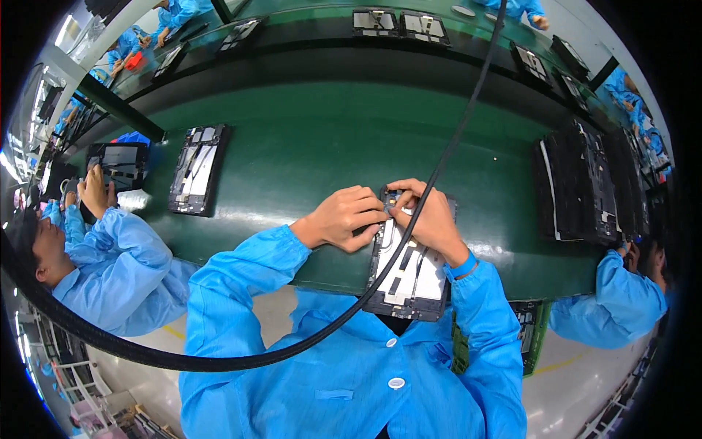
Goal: The person assembles internal components of a tablet device by hand, connecting a ribbon cable, a battery, and a circuit board.
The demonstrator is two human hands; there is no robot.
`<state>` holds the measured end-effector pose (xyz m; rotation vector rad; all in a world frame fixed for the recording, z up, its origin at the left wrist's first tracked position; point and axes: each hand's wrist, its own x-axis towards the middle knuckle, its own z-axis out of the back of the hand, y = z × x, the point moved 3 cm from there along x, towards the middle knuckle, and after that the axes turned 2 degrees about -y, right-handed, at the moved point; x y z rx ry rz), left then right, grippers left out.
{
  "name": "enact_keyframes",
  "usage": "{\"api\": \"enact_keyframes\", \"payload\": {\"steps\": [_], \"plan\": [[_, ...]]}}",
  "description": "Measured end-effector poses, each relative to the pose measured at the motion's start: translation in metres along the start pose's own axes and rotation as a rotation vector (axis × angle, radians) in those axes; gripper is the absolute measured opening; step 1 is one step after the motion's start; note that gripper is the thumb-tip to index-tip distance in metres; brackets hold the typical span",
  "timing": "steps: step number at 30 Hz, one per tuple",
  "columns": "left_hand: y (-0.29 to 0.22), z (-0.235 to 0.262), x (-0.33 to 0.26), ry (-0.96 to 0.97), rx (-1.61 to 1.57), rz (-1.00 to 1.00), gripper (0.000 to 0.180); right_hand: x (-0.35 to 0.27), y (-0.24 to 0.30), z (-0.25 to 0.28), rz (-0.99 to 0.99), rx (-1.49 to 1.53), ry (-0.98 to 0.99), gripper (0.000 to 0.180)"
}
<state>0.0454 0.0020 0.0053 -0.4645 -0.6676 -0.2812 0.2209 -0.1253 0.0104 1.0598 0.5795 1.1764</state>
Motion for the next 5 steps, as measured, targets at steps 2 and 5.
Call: {"api": "enact_keyframes", "payload": {"steps": [2, 5], "plan": [[-0.001, 0.001, 0.002, 0.008, 0.007, 0.002, 0.028, -0.001, 0.008, 0.003, 0.109, -0.034, -0.084, 0.049], [-0.009, 0.002, 0.005, 0.001, 0.077, 0.062, 0.028, -0.015, 0.012, 0.030, 0.102, -0.053, -0.157, 0.062]]}}
